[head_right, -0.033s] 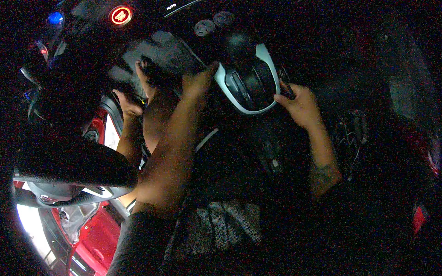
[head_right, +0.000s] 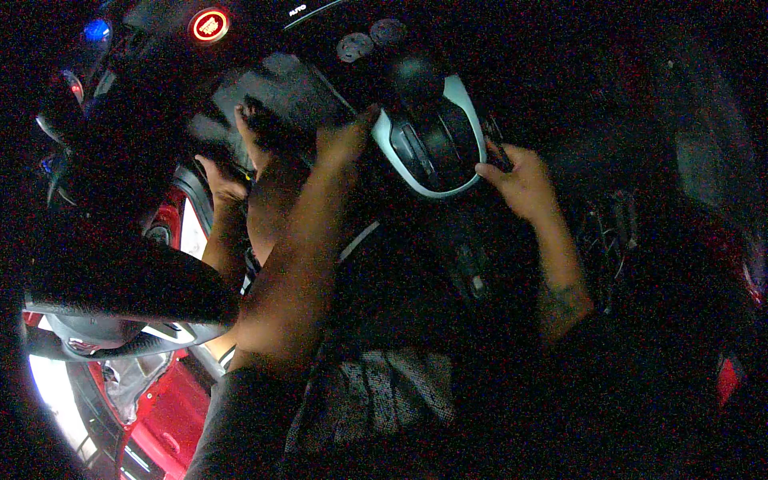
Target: The person installs a silver trim piece onto the dashboard of a red car. They use a pry tool to remove a section of the dashboard trim, then fit a new silver trim piece into the opening, pressing it into place.
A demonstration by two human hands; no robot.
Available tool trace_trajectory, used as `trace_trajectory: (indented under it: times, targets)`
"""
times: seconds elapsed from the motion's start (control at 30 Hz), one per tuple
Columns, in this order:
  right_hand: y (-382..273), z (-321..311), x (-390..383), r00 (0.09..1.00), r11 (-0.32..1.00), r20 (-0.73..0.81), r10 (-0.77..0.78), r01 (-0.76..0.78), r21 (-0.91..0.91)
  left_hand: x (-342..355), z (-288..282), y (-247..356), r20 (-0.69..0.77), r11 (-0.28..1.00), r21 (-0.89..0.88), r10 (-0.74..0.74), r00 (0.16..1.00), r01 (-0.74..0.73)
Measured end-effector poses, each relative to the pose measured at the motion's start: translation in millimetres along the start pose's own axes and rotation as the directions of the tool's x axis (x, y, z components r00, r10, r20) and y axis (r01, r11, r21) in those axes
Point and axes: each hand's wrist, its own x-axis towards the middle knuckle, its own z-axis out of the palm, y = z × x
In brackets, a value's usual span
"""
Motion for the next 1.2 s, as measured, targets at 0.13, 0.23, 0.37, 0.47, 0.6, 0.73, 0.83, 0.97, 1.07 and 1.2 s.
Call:
trace_trajectory:
  times: [0.13, 0.23, 0.37, 0.47, 0.6, 0.73, 0.83, 0.97, 1.07, 1.2]
  targets:
    - [-3, -2, -2, 0.999, 0.998, 0.024, 0.047, -0.047, 0.032, 2, -1, 0, 0.039, 0.997, 0.079, -0.011, 0.999, 0.008]
    - [-2, -2, -3, 1.0, 1.0, -0.007, 0.016, -0.016, -0.004, -4, -5, 15, 0.061, 0.976, 0.216, 0.012, 0.998, -0.025]
    - [-29, -6, -9, 0.999, 0.998, 0.008, 0.039, -0.039, -0.045, -2, -13, 16, 0.115, 0.958, 0.281, 0.018, 0.993, -0.049]
    - [-11, -3, -5, 0.999, 0.999, 0.007, 0.037, -0.037, -0.014, 0, -11, 17, 0.09, 0.908, 0.415, 0.014, 0.996, -0.05]
    - [-14, -3, -5, 0.998, 0.998, -0.016, -0.053, 0.052, -0.017, -2, -11, 16, 0.088, 0.896, 0.439, 0.027, 0.996, -0.063]
    - [-17, -7, -2, 0.997, 0.991, 0.051, 0.063, -0.057, -0.119, 18, -12, -8, 0.131, 0.916, 0.37, 0.112, 0.985, -0.153]
    - [-20, -7, -2, 0.995, 0.994, 0.062, 0.077, -0.071, -0.087, 8, -11, 3, 0.14, 0.902, 0.411, 0.083, 0.987, -0.134]
    - [-18, -8, -2, 0.996, 0.992, 0.059, 0.063, -0.056, -0.113, 13, -10, 1, 0.144, 0.913, 0.394, 0.058, 0.988, -0.111]
    - [-6, -7, 0, 0.999, 0.978, 0.028, 0.042, -0.035, -0.207, -5, -14, 16, 0.162, 0.948, 0.318, -0.031, 0.986, -0.023]
    - [-36, -9, -3, 0.998, 0.968, 0.04, 0.054, -0.042, -0.248, 1, -13, 5, 0.102, 0.845, 0.458, 0.259, 0.96, -0.277]
